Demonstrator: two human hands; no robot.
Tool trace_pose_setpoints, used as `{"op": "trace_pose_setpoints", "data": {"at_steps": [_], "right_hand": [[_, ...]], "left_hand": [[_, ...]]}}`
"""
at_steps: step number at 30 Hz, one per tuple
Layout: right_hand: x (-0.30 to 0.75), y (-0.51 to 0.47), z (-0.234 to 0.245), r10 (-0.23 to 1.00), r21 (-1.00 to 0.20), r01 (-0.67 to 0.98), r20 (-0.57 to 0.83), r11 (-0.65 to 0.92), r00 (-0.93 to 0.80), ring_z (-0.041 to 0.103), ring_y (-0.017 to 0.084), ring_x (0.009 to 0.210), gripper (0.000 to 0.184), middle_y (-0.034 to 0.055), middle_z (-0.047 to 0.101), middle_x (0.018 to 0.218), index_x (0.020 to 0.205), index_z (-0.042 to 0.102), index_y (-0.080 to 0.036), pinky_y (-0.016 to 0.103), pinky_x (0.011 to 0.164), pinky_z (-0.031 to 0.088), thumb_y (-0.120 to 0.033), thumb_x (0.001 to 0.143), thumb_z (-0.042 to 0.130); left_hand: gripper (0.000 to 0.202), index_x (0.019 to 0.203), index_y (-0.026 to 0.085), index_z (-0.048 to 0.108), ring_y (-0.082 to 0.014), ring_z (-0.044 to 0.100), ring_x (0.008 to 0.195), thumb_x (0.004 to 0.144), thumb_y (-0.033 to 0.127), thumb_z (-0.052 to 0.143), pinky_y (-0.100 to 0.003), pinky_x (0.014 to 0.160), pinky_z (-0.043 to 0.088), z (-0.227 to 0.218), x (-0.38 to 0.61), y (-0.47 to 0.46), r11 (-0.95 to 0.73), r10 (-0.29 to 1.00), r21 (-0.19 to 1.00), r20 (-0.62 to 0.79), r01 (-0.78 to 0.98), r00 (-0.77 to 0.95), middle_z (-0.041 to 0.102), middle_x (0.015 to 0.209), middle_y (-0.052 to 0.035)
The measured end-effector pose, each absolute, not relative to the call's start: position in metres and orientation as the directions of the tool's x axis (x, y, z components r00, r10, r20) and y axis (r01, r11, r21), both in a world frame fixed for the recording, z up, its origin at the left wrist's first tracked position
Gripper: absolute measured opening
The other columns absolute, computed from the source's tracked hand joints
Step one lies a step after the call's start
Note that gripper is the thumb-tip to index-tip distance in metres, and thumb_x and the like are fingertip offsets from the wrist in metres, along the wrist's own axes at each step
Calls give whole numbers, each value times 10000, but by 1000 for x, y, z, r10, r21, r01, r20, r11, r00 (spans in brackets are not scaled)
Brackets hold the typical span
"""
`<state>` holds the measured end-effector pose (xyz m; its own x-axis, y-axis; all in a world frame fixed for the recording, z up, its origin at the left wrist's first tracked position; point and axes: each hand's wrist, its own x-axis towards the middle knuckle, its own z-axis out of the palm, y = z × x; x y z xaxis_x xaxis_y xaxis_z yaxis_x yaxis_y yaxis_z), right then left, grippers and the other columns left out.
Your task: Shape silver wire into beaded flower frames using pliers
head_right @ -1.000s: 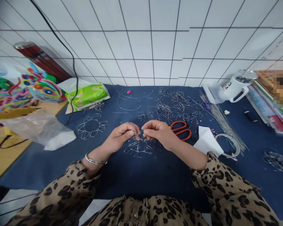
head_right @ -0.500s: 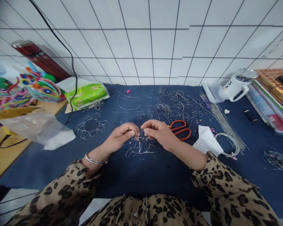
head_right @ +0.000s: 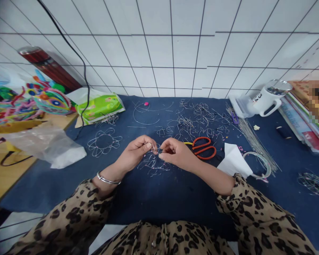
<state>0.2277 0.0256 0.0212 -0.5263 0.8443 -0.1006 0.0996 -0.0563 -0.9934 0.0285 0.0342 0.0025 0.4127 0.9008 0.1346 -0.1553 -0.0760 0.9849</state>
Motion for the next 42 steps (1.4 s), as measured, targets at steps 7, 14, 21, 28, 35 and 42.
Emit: {"op": "trace_pose_setpoints", "data": {"at_steps": [7,14,21,28,35,42], "right_hand": [[227,25,23,870,-976,218,-120,-15,-478,452,88,581,135,-29,514,657,801,585,-191,238,546,368,-325,781,575],[226,23,21,908,-959,281,-102,18,-405,455,91,565,155,-29,522,630,795,601,-195,234,528,367,-348,775,584],[225,22,21,911,-967,252,-67,41,-406,443,89,558,145,-29,520,630,786,610,-195,228,517,361,-338,771,595],[226,22,20,866,-993,113,-18,44,-500,465,94,628,182,-15,545,725,852,618,-196,239,587,389,-351,758,632],[228,25,19,841,-1000,-13,-15,-26,-541,536,99,629,326,18,585,733,857,645,-160,251,595,426,-410,890,439],[218,25,3,871,-964,-92,-182,-250,-456,550,93,653,233,21,595,848,971,565,-188,222,531,433,-371,828,553]], "left_hand": [[161,828,129,568,-125,565,699,877,280,536,-272,703,450,3,28,34,-74,899,988,124,-133,420,590,778,-36],[167,855,121,566,-130,591,703,892,275,514,-278,701,458,8,25,34,-84,866,994,107,-70,489,603,762,-34],[176,855,120,560,-122,577,682,898,280,502,-270,687,453,9,25,34,-94,857,994,110,-57,504,582,741,-23],[171,840,138,550,-118,550,697,894,294,503,-261,694,446,5,29,33,-96,910,985,146,-144,388,570,791,-30],[153,839,140,514,-111,586,649,907,274,479,-269,655,466,5,27,32,-156,888,977,203,-145,413,537,804,-20],[157,845,129,520,-86,590,635,922,246,449,-271,681,482,12,28,29,-226,831,965,260,-129,492,526,873,-27]]}}
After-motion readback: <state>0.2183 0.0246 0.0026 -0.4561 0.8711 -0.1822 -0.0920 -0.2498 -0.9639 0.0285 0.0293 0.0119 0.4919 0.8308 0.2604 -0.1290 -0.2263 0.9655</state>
